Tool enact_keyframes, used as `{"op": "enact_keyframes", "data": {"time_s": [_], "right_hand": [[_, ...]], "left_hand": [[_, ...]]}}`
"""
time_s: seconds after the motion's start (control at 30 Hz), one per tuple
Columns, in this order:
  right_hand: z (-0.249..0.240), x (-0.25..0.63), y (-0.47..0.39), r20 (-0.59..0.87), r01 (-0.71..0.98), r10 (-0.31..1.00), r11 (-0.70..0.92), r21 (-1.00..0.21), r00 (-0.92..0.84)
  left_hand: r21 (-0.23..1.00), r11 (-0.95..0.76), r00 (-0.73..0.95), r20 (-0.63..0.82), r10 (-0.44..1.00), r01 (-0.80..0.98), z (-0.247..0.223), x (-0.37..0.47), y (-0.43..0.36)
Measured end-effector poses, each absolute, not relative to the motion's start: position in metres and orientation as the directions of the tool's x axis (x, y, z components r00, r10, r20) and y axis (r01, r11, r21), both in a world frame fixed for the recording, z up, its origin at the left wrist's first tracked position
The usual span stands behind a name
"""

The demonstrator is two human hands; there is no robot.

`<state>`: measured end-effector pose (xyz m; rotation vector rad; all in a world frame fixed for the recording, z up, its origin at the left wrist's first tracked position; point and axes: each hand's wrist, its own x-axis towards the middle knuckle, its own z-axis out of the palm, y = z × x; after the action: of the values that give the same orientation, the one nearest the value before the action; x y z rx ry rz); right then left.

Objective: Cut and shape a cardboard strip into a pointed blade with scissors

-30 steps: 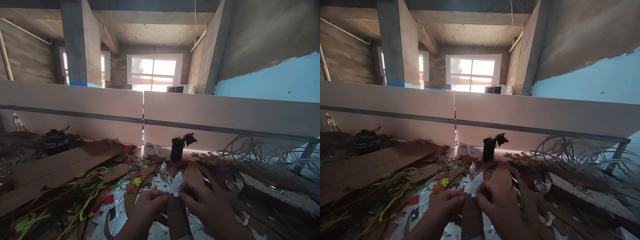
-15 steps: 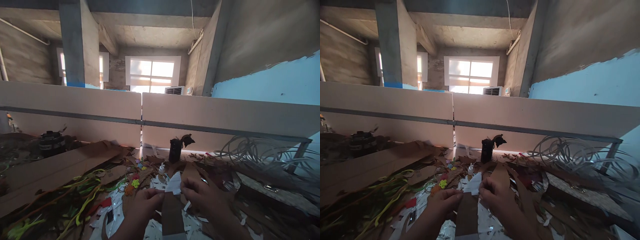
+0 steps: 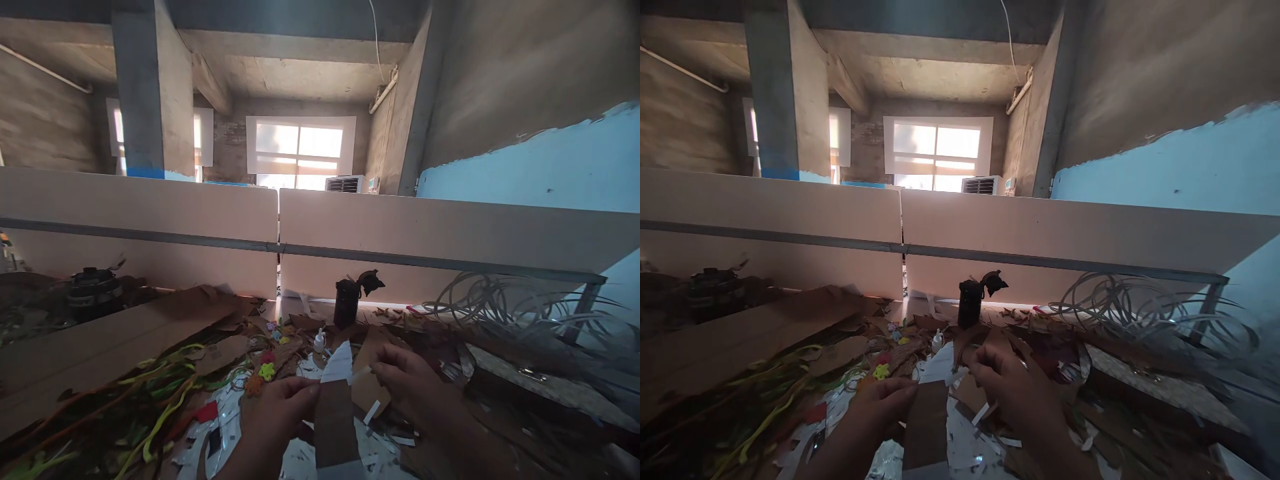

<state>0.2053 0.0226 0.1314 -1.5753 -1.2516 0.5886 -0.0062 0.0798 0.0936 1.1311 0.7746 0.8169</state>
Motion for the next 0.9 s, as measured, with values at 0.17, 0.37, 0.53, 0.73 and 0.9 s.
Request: {"op": "enact_keyframes", "data": {"time_s": [0.17,0.37,0.53,0.73,0.9], "right_hand": [[0.133,0.203,0.021,0.137,0.385,0.941,0.007,-0.923,0.310],[0.145,0.182,0.012,0.038,0.220,0.992,0.011,-0.975,0.121],[0.145,0.163,0.005,0.219,0.623,0.953,0.044,-0.781,0.207],[0.132,0.153,0.005,0.283,0.662,0.954,0.151,-0.734,0.096],[0.133,0.151,0.005,0.288,0.688,0.956,0.168,-0.705,0.062]], "left_hand": [[0.965,0.205,0.514,-0.095,0.853,-0.162,0.091,-0.006,0.082],[0.982,0.159,0.443,-0.100,0.891,-0.098,0.085,-0.003,0.087],[0.994,0.080,0.410,-0.044,0.911,-0.070,0.088,0.000,0.081],[0.997,0.062,0.424,-0.033,0.905,-0.053,0.106,0.000,0.064],[0.995,0.075,0.447,-0.035,0.894,-0.072,0.102,0.001,0.062]]}}
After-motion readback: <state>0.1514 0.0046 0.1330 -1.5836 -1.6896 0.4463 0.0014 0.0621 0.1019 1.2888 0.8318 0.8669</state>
